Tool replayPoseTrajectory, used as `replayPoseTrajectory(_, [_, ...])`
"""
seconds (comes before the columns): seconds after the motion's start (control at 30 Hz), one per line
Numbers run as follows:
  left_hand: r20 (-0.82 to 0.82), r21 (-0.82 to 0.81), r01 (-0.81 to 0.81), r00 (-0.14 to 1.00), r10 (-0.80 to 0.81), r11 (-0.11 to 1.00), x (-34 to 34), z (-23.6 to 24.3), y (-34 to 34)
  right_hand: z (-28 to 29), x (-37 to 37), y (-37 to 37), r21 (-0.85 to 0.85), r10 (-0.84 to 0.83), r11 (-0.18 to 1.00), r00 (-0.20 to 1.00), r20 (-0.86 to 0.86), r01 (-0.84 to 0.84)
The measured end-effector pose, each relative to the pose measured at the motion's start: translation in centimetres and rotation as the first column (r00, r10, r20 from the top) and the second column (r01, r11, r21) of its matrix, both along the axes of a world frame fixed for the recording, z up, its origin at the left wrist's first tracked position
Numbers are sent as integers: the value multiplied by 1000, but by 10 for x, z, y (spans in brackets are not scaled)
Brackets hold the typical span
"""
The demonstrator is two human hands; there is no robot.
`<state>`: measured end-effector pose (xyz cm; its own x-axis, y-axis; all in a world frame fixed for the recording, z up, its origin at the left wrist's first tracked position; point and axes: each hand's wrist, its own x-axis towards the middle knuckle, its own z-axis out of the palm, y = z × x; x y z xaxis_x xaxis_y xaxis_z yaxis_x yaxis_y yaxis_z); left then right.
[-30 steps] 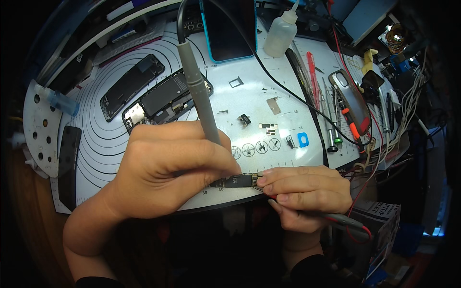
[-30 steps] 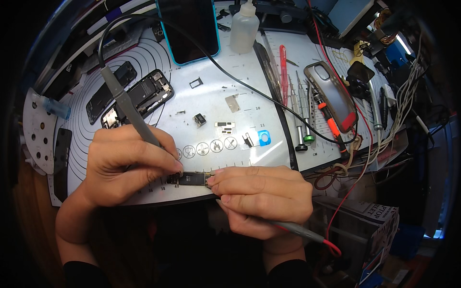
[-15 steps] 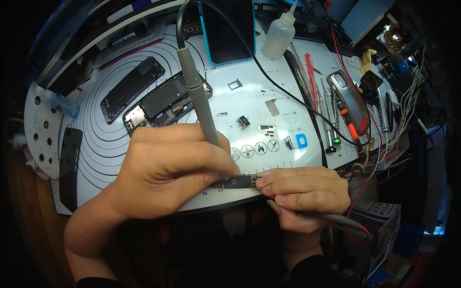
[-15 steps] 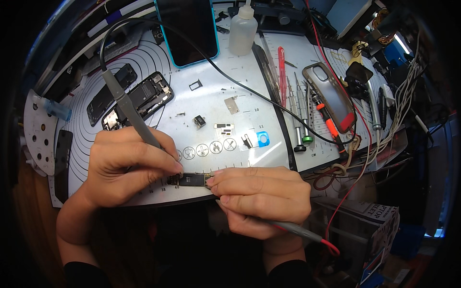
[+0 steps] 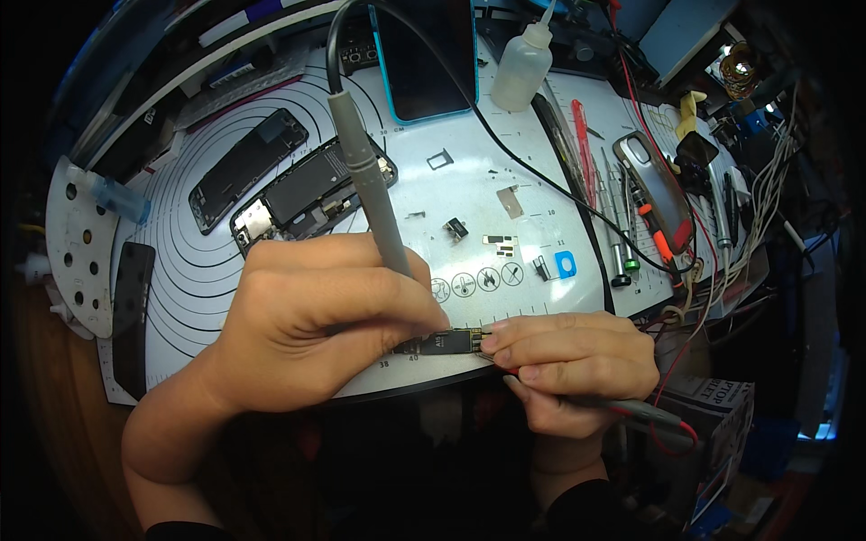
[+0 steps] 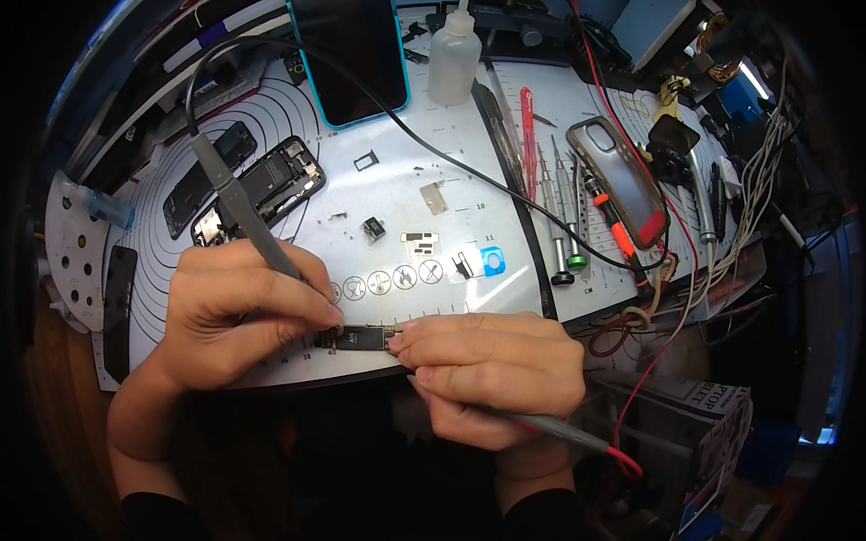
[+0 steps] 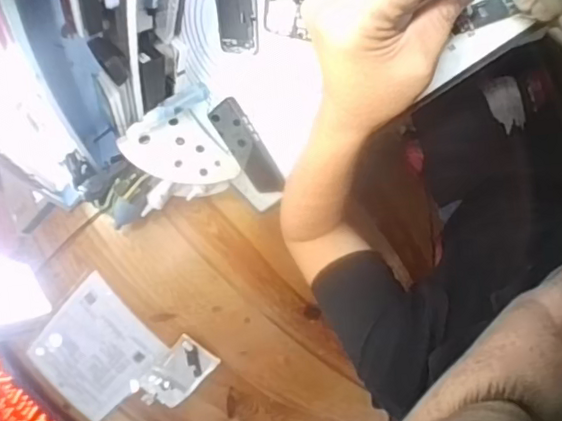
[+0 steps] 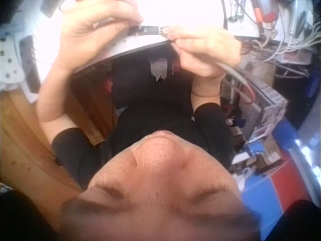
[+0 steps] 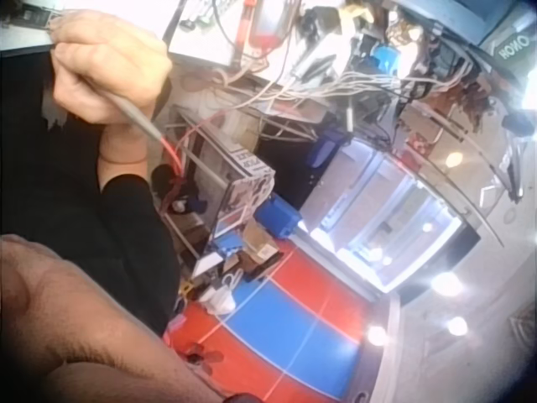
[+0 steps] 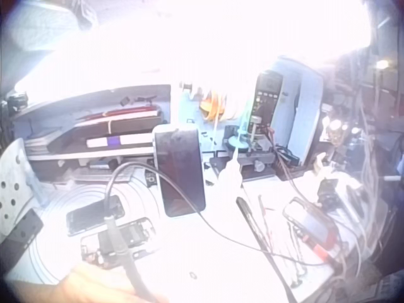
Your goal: The person uses a multimeter with probes to test circuits on a mobile phone motherboard and uses tweezers to handle small components.
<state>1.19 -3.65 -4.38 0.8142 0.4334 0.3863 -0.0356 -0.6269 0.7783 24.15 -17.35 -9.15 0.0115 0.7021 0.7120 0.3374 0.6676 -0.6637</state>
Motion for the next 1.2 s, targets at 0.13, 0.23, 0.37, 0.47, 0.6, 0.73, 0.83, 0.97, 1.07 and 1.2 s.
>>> replayPoseTrajectory(0.13, [2, 3, 2, 1000, -2, 1000, 0, 0, 0, 0, -1, -2, -4, -19, 1000, 1000, -8, 19])
replayPoseTrajectory(0.23, [3, -1, 2, 1000, -2, 1000, 0, 0, 0, 0, -3, -2, -5, -34, 999, 999, -4, 34])
replayPoseTrajectory(0.37, [8, 6, 4, 1000, -4, 1000, 0, 0, 0, 0, -1, -2, -1, -20, 1000, 1000, 3, 20])
replayPoseTrajectory(0.47, [10, 5, 4, 1000, -4, 1000, 1, 0, 0, 2, 0, -1, -3, -10, 1000, 1000, 7, 10])
replayPoseTrajectory(0.6, [4, -1, 2, 1000, -2, 1000, 0, 0, 0, 2, -1, -1, -3, -17, 1000, 1000, 5, 17])
replayPoseTrajectory(0.73, [3, 4, 4, 1000, -4, 1000, 0, 1, 0, 1, -2, -3, -9, -28, 1000, 1000, 5, 28])
replayPoseTrajectory(0.83, [7, 8, 2, 1000, -2, 1000, 0, 0, 0, 0, -1, -2, -1, -16, 1000, 1000, 5, 16])
replayPoseTrajectory(0.97, [4, -12, 0, 1000, 0, 1000, 1, 0, -1, -2, -1, -3, -1, -11, 1000, 1000, -13, 11])
replayPoseTrajectory(1.07, [-14, -19, -1, 1000, 1, 1000, 0, 1, -1, -3, -1, -3, 0, -1, 1000, 1000, -21, 1])
replayPoseTrajectory(1.2, [-17, -30, 3, 1000, -3, 1000, 0, 3, -2, -2, 1, -3, -2, 15, 1000, 1000, -14, -15])
